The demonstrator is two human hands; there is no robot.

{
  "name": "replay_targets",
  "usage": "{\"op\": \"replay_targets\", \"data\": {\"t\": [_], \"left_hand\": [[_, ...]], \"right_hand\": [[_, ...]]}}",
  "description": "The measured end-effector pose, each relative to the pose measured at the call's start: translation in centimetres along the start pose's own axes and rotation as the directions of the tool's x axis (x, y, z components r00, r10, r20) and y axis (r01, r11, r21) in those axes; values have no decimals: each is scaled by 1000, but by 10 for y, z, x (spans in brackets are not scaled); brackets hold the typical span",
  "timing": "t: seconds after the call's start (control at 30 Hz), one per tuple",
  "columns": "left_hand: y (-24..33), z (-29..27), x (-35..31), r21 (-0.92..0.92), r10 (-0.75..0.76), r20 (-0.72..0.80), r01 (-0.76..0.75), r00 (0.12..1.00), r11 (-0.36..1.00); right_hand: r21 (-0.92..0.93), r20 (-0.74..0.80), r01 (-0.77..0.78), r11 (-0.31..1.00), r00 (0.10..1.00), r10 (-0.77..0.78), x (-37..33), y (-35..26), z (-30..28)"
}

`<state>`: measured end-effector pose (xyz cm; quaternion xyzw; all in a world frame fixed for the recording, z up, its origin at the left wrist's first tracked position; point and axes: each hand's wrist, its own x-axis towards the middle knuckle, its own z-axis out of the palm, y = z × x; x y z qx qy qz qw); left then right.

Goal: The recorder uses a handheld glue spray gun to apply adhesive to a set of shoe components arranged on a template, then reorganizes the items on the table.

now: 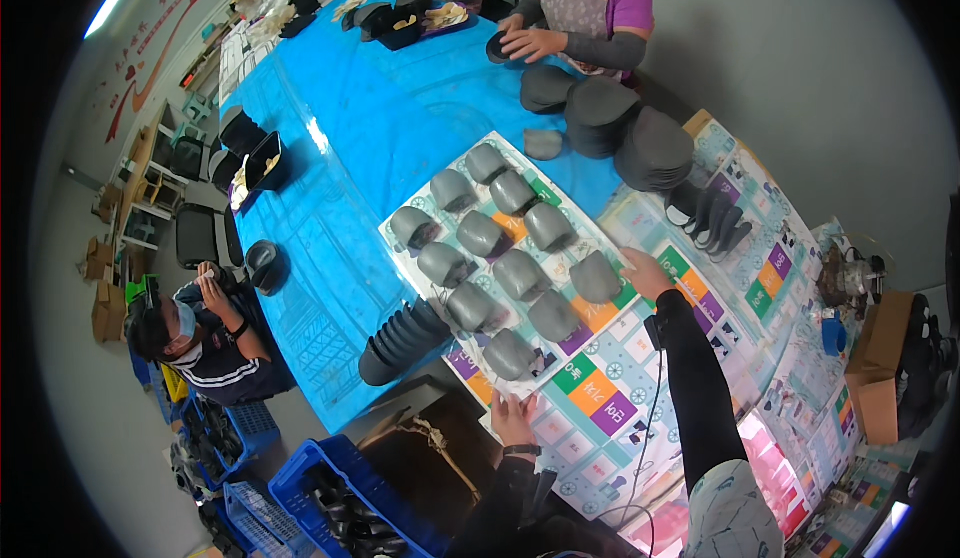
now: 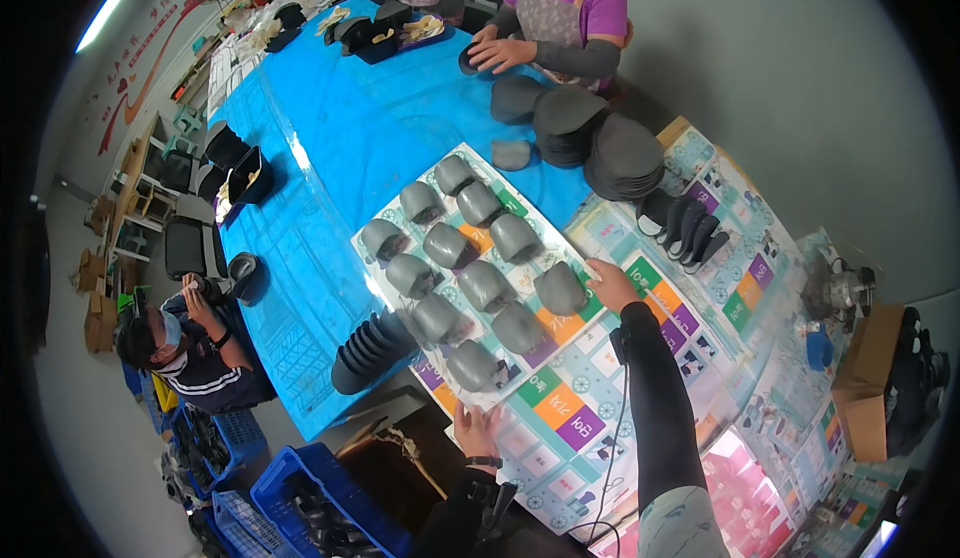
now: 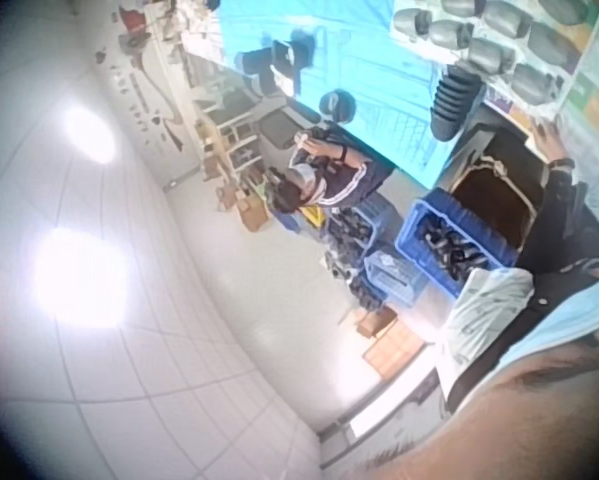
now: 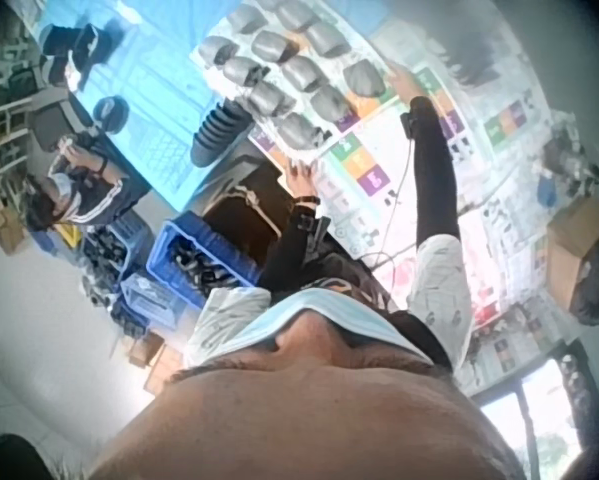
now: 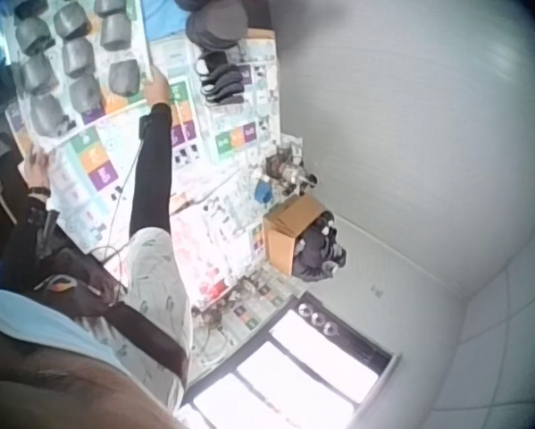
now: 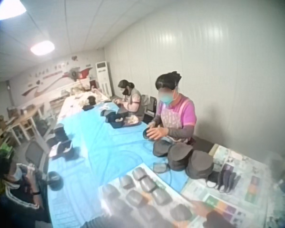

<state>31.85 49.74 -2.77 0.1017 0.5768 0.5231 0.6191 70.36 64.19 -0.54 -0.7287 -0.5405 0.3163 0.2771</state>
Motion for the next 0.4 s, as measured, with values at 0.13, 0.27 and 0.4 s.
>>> {"op": "replay_targets", "data": {"t": [0.13, 0.27, 0.4], "left_hand": [[6, 7, 8, 86, 11, 12, -12, 1000, 996], [10, 5, 20, 155, 31, 71, -42, 997, 987], [26, -10, 23, 286, 80, 79, -99, 994, 953]], "right_hand": [[-50, -55, -30, 998, 998, 27, 12, -13, 8], [-49, -89, -60, 997, 995, 56, 17, -23, 18], [-197, -141, -86, 977, 988, 58, 14, -44, 36]]}}
